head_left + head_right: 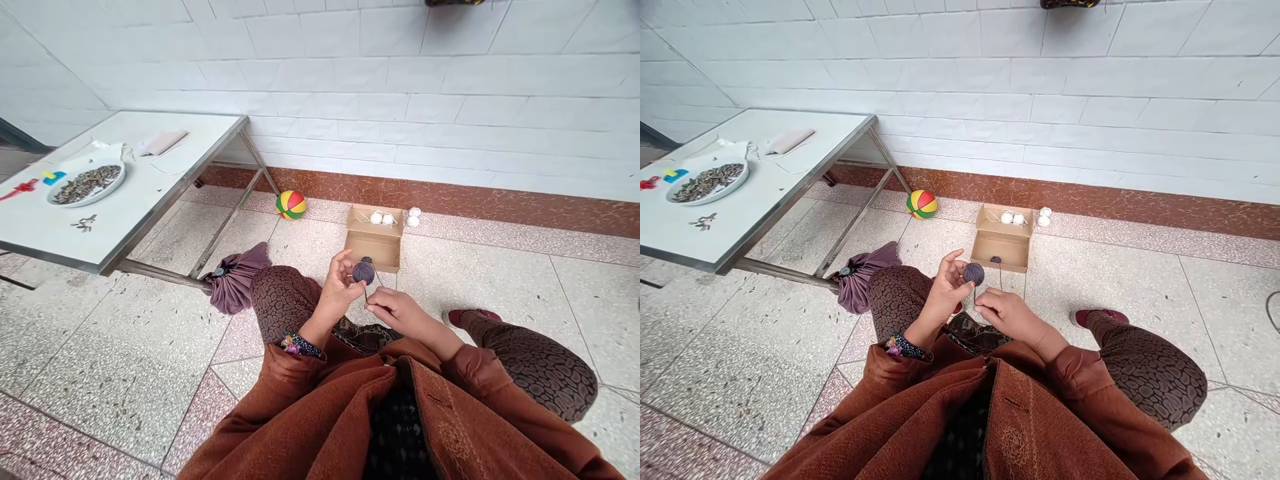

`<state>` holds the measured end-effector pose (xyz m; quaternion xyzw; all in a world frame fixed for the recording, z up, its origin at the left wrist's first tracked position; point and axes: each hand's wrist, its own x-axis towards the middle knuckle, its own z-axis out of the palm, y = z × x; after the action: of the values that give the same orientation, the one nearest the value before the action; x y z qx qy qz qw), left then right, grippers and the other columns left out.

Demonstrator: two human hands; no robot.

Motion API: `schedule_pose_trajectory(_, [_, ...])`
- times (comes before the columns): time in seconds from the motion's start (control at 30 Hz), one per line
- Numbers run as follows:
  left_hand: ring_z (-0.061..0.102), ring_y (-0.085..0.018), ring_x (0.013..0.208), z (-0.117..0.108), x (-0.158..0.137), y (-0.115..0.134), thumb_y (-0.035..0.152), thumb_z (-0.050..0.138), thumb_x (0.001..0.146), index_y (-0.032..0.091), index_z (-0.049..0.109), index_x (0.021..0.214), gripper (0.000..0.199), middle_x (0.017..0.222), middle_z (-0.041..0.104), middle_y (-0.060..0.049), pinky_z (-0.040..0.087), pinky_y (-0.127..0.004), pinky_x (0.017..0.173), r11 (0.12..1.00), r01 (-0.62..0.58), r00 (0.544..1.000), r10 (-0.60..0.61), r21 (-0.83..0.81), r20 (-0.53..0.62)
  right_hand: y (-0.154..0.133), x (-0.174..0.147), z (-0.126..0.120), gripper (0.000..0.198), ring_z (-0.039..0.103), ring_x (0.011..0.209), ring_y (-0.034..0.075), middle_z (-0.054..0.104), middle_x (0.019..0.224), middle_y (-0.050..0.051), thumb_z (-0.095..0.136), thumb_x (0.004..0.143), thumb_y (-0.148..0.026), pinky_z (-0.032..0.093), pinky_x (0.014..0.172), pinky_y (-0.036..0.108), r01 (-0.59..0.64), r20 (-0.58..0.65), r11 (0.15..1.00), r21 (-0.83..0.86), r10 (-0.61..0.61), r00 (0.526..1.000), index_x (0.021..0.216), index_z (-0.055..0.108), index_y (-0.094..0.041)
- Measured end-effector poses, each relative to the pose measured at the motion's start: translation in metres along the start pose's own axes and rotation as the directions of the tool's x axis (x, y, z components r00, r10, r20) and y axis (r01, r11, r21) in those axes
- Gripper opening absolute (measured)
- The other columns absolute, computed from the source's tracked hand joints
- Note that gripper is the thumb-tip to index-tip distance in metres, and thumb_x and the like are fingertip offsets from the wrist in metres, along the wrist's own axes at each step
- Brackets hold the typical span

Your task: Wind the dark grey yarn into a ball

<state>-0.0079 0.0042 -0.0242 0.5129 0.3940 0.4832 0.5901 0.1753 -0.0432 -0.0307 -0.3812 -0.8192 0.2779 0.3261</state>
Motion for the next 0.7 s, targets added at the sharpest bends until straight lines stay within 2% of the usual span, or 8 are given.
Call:
schedule_pose_trajectory(0.07, [0.059,-0.014,0.094,0.001,0.0,-0.002,0.015,0.072,0.073,0.025,0.04,0.14,0.075,0.104,0.057,-0.001,0.047,-0.03,0.087,0.997,-0.023,0.999,0.021,0.071,0.026,-0.012,0.005,-0.015,0.023,0.063,0.075,0.017,0.066,0.083,0.005,0.05,0.105,-0.032,0.05,0.069,0.029,0.062,0.021,0.998,0.005,-0.063,0.998,0.094,0.068,-0.023])
schedule_pose_trajectory(0.13, [0.059,-0.014,0.095,0.002,0.0,-0.002,0.013,0.072,0.071,0.024,0.04,0.141,0.078,0.104,0.057,-0.001,0.048,-0.03,0.087,0.989,-0.061,0.996,0.052,0.135,0.068,-0.016,0.017,-0.034,0.021,0.063,0.077,0.018,0.068,0.086,0.005,0.051,0.105,-0.032,0.051,0.072,0.03,0.085,-0.04,0.996,0.02,-0.084,0.996,0.099,0.07,-0.023])
schedule_pose_trajectory(0.23, [0.058,-0.015,0.098,0.005,-0.004,0.001,0.009,0.071,0.069,0.024,0.042,0.141,0.078,0.105,0.057,-0.002,0.048,-0.031,0.089,0.977,-0.117,0.98,0.084,0.178,0.181,-0.005,0.036,-0.053,0.02,0.063,0.077,0.019,0.067,0.084,0.004,0.055,0.103,-0.035,0.051,0.072,0.031,0.02,-0.141,1.0,0.002,-0.019,0.99,0.098,0.072,-0.025])
schedule_pose_trajectory(0.37, [0.059,-0.015,0.101,0.008,-0.008,0.01,0.011,0.07,0.072,0.027,0.041,0.143,0.078,0.107,0.057,-0.002,0.047,-0.032,0.094,0.993,-0.097,0.953,0.074,0.064,0.293,0.023,0.04,-0.042,0.024,0.064,0.077,0.019,0.068,0.081,0.004,0.057,0.101,-0.037,0.052,0.075,0.033,-0.092,-0.223,0.994,0.057,0.102,0.969,0.088,0.07,-0.022])
schedule_pose_trajectory(0.43, [0.059,-0.014,0.101,0.006,-0.008,0.011,0.013,0.072,0.074,0.028,0.041,0.143,0.077,0.11,0.057,-0.002,0.047,-0.032,0.094,0.998,-0.054,0.966,0.061,-0.035,0.253,0.031,0.029,-0.024,0.029,0.063,0.074,0.018,0.068,0.08,0.004,0.051,0.104,-0.04,0.052,0.072,0.031,-0.149,-0.222,0.986,0.081,0.163,0.961,0.089,0.068,-0.021])
schedule_pose_trajectory(0.5, [0.058,-0.013,0.099,0.002,-0.006,0.01,0.016,0.074,0.075,0.029,0.043,0.14,0.073,0.11,0.056,-0.001,0.046,-0.03,0.092,0.992,-0.034,0.987,0.052,-0.124,0.152,0.03,0.014,-0.006,0.033,0.063,0.073,0.018,0.067,0.078,0.003,0.048,0.105,-0.043,0.051,0.069,0.03,-0.168,-0.166,0.984,0.062,0.176,0.97,0.087,0.065,-0.022])
schedule_pose_trajectory(0.6, [0.057,-0.012,0.096,-0.003,-0.002,0.006,0.018,0.073,0.076,0.028,0.046,0.136,0.067,0.107,0.054,0.0,0.045,-0.028,0.091,0.984,-0.036,0.999,0.038,-0.172,0.01,0.016,-0.003,0.01,0.037,0.065,0.076,0.018,0.068,0.082,0.005,0.042,0.108,-0.044,0.052,0.072,0.03,-0.086,-0.061,0.996,0.014,0.086,0.994,0.09,0.065,-0.022])
schedule_pose_trajectory(0.7, [0.058,-0.011,0.093,-0.005,0.0,0.006,0.018,0.071,0.076,0.028,0.044,0.137,0.067,0.111,0.051,-0.001,0.046,-0.028,0.087,0.996,-0.006,1.0,0.004,-0.093,-0.016,-0.006,-0.004,0.002,0.036,0.064,0.075,0.017,0.067,0.083,0.005,0.041,0.109,-0.04,0.051,0.069,0.029,0.035,0.038,0.998,-0.059,-0.033,0.999,0.093,0.067,-0.022])
